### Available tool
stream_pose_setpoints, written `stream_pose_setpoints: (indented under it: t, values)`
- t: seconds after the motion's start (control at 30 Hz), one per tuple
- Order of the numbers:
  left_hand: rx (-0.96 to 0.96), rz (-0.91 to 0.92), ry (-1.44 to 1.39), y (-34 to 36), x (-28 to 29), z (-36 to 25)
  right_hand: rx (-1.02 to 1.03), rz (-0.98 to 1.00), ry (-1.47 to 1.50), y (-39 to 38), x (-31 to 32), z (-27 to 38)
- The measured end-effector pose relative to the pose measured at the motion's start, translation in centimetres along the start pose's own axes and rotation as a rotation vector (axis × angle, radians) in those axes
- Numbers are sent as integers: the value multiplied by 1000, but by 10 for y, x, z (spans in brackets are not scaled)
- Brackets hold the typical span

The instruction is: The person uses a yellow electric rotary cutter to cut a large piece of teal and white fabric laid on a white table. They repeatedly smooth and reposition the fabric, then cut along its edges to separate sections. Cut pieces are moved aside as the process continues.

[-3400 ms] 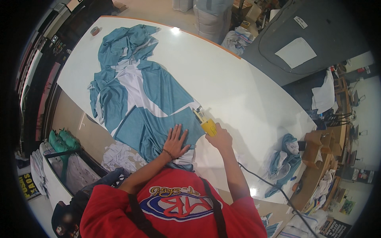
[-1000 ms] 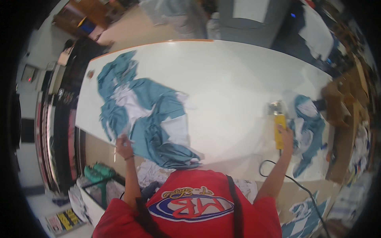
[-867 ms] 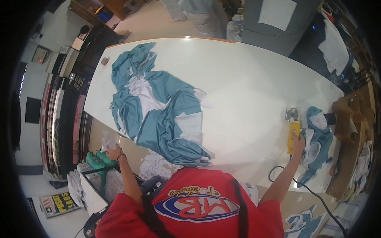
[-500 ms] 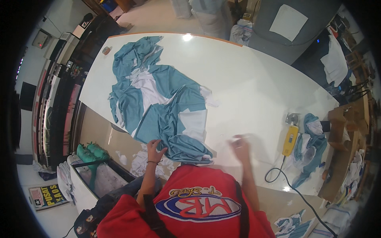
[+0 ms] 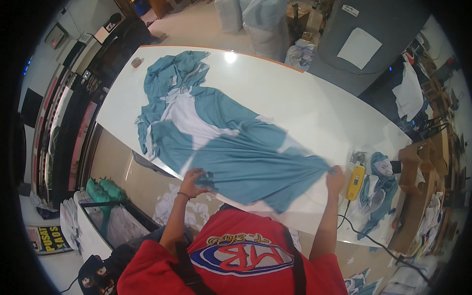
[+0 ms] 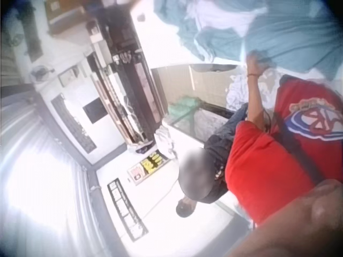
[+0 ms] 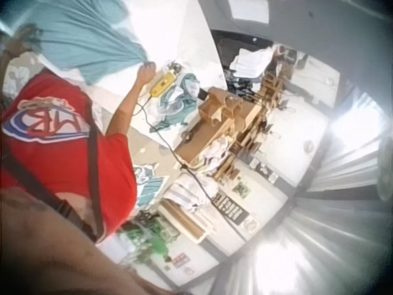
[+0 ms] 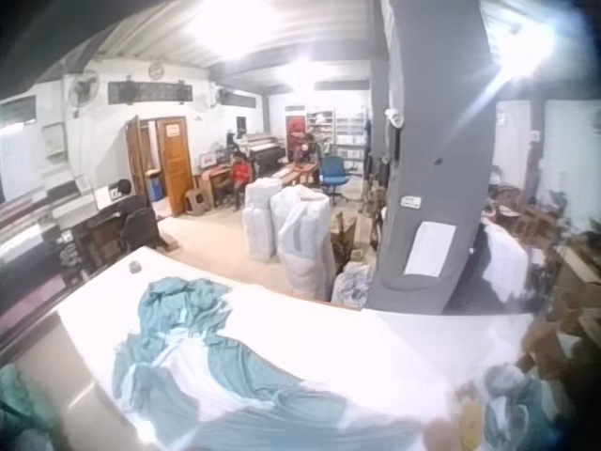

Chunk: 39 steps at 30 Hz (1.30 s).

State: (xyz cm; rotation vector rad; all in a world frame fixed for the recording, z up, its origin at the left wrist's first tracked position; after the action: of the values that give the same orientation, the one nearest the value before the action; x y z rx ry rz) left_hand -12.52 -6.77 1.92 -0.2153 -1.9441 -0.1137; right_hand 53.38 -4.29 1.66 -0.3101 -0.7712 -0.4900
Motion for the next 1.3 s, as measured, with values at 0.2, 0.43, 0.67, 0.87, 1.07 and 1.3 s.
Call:
stream_pose_setpoints:
  t: [0.2, 0.43, 0.67, 0.87, 1.07, 1.3]
  values:
    - [-199, -5, 126, 13, -19, -36, 299, -425, 179, -46, 40, 74]
    - [-241, -214, 241, 48, -12, -69, 734, 287, 120, -181, -107, 157]
    - [-375, 129, -143, 77, 57, -167, 246, 287, 584, -164, -115, 64]
    - [-285, -320, 254, 128, 137, -64, 277, 875, 112, -195, 50, 226]
    - [-21, -1264, 180, 131, 366, -4, 691, -317, 205, -204, 262, 225]
    - [-48, -867, -574, 251, 382, -10, 371, -624, 566, -79, 288, 198]
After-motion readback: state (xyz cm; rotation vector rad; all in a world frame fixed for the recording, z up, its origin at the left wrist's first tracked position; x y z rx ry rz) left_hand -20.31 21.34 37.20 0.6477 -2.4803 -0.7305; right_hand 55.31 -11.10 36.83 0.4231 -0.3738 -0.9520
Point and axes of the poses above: each hand's wrist, its own y-axis towards the middle knuckle, its own x-axis out of the back of the hand, z = x × y, the point moved 9 cm from there along y, towards the middle knuckle, and after that the axes turned 14 degrees about y, right-handed, at the moved point
